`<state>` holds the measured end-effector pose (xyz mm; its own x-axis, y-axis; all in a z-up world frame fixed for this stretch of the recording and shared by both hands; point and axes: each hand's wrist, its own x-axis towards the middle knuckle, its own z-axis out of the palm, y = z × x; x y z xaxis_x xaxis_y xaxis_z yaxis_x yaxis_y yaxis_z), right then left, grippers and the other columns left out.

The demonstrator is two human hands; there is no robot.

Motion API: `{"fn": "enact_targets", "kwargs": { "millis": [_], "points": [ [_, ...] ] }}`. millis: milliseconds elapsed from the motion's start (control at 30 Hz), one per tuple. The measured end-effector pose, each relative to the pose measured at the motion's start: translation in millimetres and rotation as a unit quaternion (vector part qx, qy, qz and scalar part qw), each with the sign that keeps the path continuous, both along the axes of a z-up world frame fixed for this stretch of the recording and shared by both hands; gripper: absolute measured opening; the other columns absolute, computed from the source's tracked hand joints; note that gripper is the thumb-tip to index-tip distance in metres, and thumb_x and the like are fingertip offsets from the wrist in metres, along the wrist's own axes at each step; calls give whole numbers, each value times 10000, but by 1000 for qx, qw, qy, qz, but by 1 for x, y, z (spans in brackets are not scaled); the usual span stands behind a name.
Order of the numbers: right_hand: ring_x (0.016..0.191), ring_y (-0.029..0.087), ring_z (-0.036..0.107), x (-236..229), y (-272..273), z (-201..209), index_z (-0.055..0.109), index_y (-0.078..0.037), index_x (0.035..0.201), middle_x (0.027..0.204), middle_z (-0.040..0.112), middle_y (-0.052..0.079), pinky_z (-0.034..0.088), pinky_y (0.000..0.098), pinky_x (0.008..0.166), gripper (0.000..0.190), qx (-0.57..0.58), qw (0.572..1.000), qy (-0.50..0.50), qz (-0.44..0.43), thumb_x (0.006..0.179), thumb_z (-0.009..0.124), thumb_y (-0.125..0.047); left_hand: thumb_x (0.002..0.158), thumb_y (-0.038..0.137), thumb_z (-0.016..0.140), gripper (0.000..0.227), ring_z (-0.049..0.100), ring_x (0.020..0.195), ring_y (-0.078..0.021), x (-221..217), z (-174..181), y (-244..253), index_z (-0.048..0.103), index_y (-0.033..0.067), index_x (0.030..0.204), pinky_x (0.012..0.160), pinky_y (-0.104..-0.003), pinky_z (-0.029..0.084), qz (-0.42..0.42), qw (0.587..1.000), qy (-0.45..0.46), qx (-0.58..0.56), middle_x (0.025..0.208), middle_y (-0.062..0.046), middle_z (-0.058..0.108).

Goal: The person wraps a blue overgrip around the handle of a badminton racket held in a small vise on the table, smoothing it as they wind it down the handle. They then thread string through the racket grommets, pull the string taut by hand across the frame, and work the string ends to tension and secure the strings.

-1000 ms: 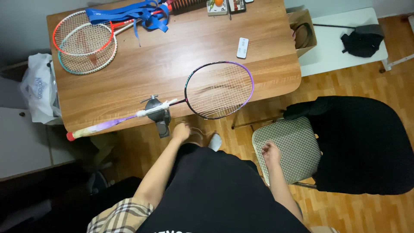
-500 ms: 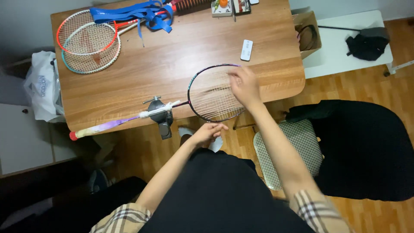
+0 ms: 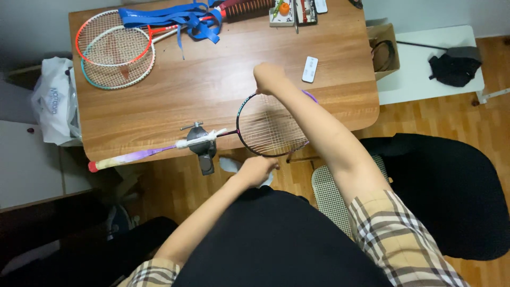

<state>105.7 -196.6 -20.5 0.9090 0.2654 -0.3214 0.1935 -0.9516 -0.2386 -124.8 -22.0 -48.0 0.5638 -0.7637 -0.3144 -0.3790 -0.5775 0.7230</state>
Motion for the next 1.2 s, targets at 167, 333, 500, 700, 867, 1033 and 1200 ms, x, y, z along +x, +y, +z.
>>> {"fn": "enact_targets", "kwargs": {
  "millis": [167, 333, 500, 700, 867, 1033, 1200],
  "points": [
    [826, 327, 724, 11, -10, 9, 805, -102, 818, 863, 751, 138, 575, 456, 725, 260, 30, 997, 65, 13, 692, 926, -295, 1010, 269, 563, 227, 697, 922, -388, -3, 5, 3, 695, 89, 1052, 783, -507, 553, -7, 999, -41, -8, 974, -162, 732],
    [809, 302, 734, 12, -23, -8, 818, -110, 830, 854, 768, 137, 574, 436, 734, 239, 91, 990, 110, 4, 707, 909, -295, 1033, 377, 544, 389, 695, 817, -394, 34, 69, 20, 735, 47, 955, 791, -504, 559, 2, 998, 37, 57, 870, -208, 723],
    [791, 296, 729, 17, -27, -50, 804, -63, 864, 844, 757, 171, 564, 417, 745, 230, 134, 984, 115, -35, 780, 847, -273, 1022, 344, 529, 391, 722, 798, -358, 72, 84, 45, 763, 33, 980, 760, -447, 569, 122, 992, 35, -5, 850, -200, 742],
    [759, 203, 683, 22, -40, -118, 755, 9, 960, 853, 762, 141, 531, 385, 708, 359, 207, 934, 277, -94, 1014, 590, -304, 1024, 247, 545, 294, 771, 810, -233, 108, 62, 49, 746, 38, 1068, 738, -360, 583, 223, 963, 48, -144, 898, -124, 786],
    [787, 164, 656, 19, -43, -76, 736, -19, 970, 897, 743, 94, 520, 328, 716, 401, 305, 867, 367, -142, 1056, 516, -343, 1014, 212, 569, 257, 742, 792, -238, 141, 14, 38, 741, 39, 1095, 715, -367, 568, 325, 937, -9, -132, 934, -137, 777],
    [862, 147, 673, 13, -39, -10, 741, -62, 947, 908, 757, 60, 506, 303, 772, 463, 355, 816, 406, -207, 995, 549, -481, 996, 181, 600, 233, 711, 866, -266, 179, -14, 14, 749, 47, 1115, 785, -370, 573, 340, 927, -71, -139, 1065, -179, 728],
    [930, 154, 687, 7, -55, -17, 730, -96, 925, 894, 736, 13, 494, 280, 846, 475, 484, 761, 325, -285, 900, 639, -561, 939, 230, 716, 305, 725, 930, -239, 210, -48, -8, 720, 9, 1149, 823, -357, 569, 250, 948, -39, -192, 1077, -155, 739]
  ]
}}
